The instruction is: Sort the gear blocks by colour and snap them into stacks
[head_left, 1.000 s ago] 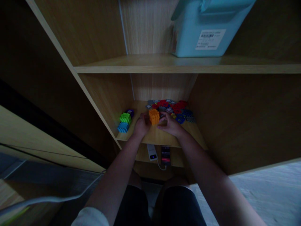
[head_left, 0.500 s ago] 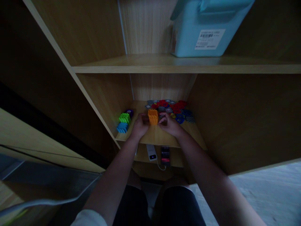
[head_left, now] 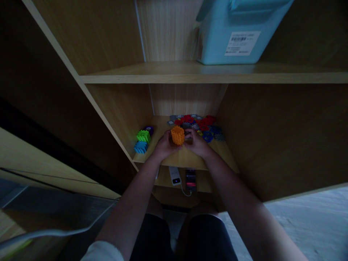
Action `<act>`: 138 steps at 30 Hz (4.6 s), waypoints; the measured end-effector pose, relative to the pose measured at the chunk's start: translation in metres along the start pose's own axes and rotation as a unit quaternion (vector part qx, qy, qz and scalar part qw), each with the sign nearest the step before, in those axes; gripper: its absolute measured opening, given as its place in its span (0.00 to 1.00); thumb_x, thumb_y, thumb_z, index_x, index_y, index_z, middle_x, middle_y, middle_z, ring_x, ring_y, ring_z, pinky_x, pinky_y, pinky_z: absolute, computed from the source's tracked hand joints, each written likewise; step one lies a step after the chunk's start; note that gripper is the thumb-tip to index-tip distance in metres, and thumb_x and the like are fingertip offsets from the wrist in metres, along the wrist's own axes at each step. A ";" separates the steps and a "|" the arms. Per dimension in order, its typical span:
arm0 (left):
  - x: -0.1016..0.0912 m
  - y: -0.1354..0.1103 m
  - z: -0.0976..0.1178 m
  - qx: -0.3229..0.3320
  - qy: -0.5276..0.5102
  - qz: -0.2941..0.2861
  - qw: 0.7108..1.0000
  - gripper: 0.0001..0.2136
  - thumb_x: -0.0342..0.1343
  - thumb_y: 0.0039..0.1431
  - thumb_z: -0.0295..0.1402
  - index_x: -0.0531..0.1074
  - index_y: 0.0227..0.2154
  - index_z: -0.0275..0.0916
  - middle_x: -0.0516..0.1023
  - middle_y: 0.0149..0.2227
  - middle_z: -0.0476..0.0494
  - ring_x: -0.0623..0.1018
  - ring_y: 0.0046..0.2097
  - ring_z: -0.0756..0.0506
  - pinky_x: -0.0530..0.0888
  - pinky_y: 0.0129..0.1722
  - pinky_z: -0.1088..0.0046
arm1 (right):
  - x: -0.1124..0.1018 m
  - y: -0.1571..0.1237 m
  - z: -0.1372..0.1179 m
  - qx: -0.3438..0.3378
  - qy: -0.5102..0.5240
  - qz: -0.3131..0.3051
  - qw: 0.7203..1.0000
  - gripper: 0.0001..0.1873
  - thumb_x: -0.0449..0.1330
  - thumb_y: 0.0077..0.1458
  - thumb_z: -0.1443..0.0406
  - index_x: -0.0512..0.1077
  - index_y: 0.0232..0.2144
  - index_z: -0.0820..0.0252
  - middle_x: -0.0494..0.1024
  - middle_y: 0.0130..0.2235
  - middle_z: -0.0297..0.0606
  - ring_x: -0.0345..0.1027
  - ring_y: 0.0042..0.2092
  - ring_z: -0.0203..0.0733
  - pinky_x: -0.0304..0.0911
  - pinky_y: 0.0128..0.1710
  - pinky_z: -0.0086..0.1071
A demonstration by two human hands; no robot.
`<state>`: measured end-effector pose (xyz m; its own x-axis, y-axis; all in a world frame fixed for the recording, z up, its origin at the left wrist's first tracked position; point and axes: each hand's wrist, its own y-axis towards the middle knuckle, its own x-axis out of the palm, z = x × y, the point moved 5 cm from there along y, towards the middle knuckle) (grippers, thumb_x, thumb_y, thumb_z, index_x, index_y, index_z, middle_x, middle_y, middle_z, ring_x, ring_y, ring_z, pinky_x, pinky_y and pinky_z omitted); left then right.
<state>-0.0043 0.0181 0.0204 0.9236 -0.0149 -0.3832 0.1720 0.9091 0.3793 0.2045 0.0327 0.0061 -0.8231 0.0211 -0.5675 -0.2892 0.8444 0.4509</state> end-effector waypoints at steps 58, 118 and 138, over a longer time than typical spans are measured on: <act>-0.001 0.010 -0.005 0.021 -0.166 -0.036 0.985 0.29 0.70 0.59 0.50 0.72 0.58 0.42 0.78 0.61 0.35 0.77 0.64 0.36 0.71 0.69 0.50 | -0.007 0.011 -0.034 -0.073 0.117 0.065 0.988 0.26 0.62 0.69 0.46 0.65 0.63 0.47 0.75 0.65 0.46 0.68 0.68 0.49 0.61 0.72 0.51; -0.008 0.007 -0.012 0.016 -0.103 0.007 0.995 0.30 0.73 0.51 0.33 0.72 0.58 0.39 0.78 0.61 0.33 0.77 0.63 0.34 0.68 0.70 0.46 | 0.003 0.002 -0.011 -0.075 -0.058 -0.007 0.995 0.30 0.68 0.58 0.67 0.66 0.60 0.52 0.84 0.44 0.38 0.80 0.49 0.51 0.71 0.55 0.47; -0.009 0.006 -0.012 0.013 -0.106 0.005 0.994 0.22 0.64 0.60 0.31 0.72 0.57 0.40 0.79 0.60 0.36 0.79 0.62 0.37 0.70 0.69 0.50 | -0.014 0.004 -0.029 -0.077 0.020 0.116 0.990 0.17 0.64 0.65 0.57 0.68 0.54 0.49 0.79 0.56 0.44 0.74 0.57 0.51 0.70 0.60 0.49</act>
<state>-0.0154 0.0289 0.0161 0.9765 -0.0954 -0.1933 0.1680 0.8987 0.4050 0.2012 0.0201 0.0356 -0.8936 0.1814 -0.4106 -0.1592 0.7272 0.6677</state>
